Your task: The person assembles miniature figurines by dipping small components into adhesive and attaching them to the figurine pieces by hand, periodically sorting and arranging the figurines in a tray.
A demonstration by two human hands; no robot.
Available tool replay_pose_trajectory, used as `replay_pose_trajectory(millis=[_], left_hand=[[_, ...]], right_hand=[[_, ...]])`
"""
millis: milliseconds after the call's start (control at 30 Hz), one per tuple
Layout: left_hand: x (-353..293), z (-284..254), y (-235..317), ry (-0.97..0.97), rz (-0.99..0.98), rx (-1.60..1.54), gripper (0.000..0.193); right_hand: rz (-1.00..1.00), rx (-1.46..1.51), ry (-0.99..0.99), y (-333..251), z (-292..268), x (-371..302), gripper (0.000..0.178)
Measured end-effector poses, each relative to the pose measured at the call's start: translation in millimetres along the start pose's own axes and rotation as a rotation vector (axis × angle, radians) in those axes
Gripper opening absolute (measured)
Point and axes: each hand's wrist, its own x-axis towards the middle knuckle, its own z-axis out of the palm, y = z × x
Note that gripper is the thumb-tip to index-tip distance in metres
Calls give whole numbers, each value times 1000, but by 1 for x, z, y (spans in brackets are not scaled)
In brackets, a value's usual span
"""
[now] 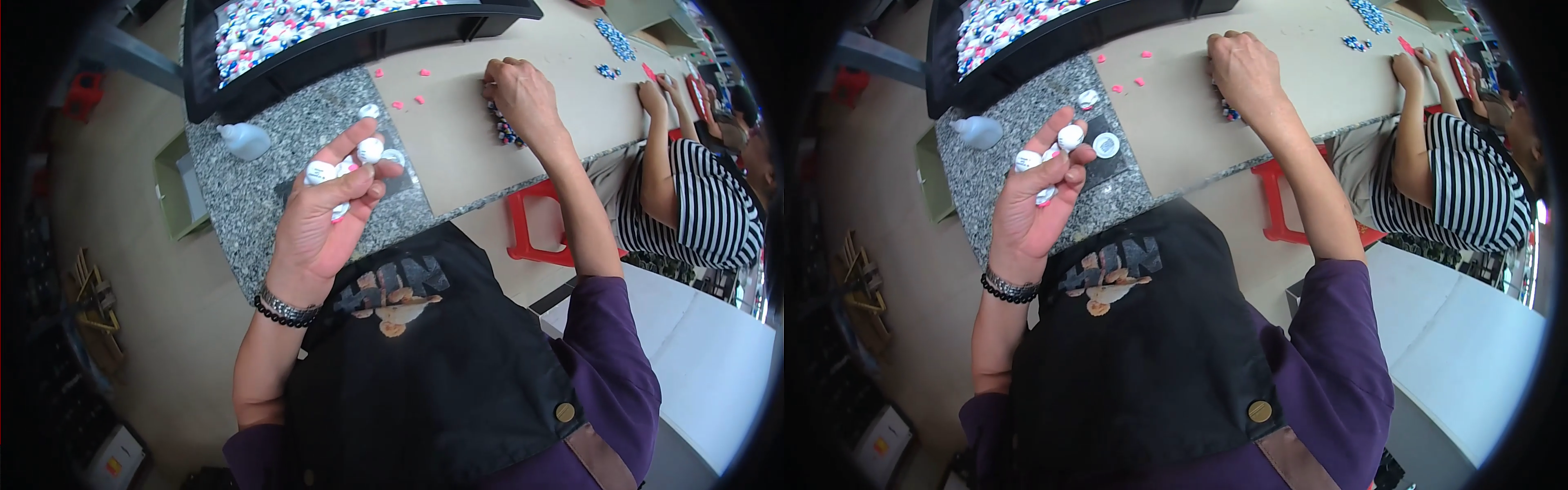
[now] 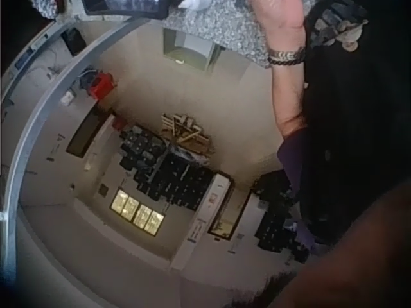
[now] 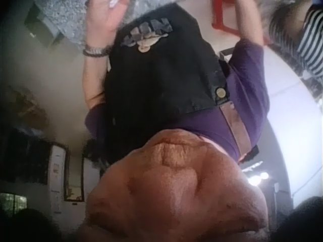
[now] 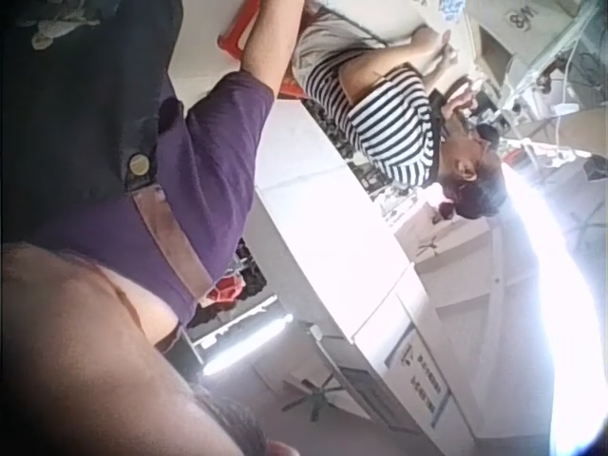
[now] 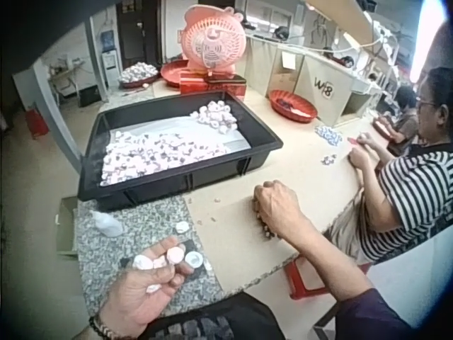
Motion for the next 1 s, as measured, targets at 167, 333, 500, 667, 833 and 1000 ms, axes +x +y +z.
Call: replay_pose_trajectory(millis=[167,333,500,667,833,1000], left_hand=[[-2,-2,-2,19,109,186,43],[-1,2,0,6,188,332,36],[-4,-6,5,-2,129,290,40],[-6,-17,9,-22,38,76,44],[-8,-22,8,-33,-6,-46,39],[-10,-18,11,27,5,14,29]], right_hand=[[-95,207,106,-7,-6,7,10],[93,1150,-103,-37,-18,-4,12],[29,1423,-269,-68,-25,-20,18],[55,1450,-394,-88,-39,-29,18],[8,1295,-391,-91,-39,-34,20],[-17,1111,-288,-94,-37,-36,16]])
